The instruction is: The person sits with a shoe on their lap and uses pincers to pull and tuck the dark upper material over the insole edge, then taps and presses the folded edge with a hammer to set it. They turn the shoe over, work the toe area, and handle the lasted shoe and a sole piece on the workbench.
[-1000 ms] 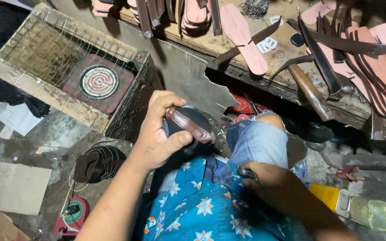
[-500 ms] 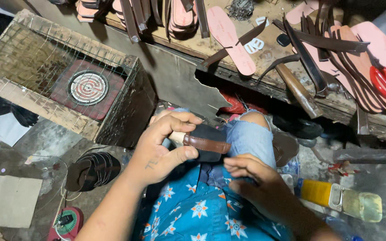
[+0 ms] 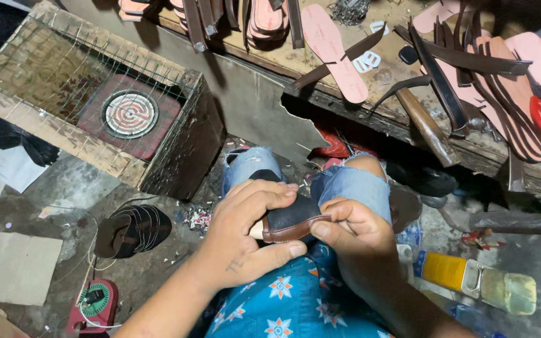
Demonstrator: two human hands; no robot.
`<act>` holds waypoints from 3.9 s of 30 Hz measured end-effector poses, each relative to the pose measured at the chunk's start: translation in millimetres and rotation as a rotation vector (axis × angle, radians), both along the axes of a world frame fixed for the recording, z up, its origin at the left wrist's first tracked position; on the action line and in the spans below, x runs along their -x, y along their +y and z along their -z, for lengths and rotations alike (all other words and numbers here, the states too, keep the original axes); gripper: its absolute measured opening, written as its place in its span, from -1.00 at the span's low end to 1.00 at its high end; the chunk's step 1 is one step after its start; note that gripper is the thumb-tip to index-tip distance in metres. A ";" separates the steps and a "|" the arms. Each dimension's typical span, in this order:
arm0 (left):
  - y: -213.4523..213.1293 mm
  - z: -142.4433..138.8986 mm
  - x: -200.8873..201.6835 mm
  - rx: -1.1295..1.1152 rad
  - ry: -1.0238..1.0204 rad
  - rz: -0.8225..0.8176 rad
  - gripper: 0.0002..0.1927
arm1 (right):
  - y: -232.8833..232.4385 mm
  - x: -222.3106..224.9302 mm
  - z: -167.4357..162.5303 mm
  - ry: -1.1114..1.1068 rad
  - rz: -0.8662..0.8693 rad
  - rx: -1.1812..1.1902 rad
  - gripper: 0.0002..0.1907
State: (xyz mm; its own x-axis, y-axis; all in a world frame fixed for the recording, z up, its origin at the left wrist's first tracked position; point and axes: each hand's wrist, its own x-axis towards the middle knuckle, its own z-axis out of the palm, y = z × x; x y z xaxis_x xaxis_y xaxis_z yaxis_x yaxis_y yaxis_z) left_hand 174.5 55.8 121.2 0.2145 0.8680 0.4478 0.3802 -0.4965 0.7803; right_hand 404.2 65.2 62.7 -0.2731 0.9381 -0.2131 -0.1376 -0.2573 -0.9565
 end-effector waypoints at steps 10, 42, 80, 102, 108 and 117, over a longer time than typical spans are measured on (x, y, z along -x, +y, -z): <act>-5.8 12.1 3.7 0.102 -0.091 -0.063 -0.51 | 4.8 19.3 3.8 0.194 -0.023 0.037 -0.89; 35.9 37.2 13.0 0.378 -0.322 0.000 -0.13 | 62.1 57.7 -10.8 -0.275 0.066 -0.563 -0.80; 39.1 13.7 30.1 -0.070 -0.027 -0.163 -0.49 | 19.3 -51.3 6.2 0.248 -0.554 0.218 -0.60; 28.6 12.4 18.3 -0.112 0.052 -0.123 -0.42 | 15.6 23.2 -14.8 0.078 -0.671 0.318 -0.50; 23.0 12.0 11.7 -0.158 0.086 -0.092 -0.40 | 28.4 19.5 -36.8 0.307 -0.649 0.536 -0.55; 27.3 23.5 9.7 -0.210 0.010 -0.120 -0.38 | 2.8 20.5 -28.7 0.084 -0.408 0.476 -0.72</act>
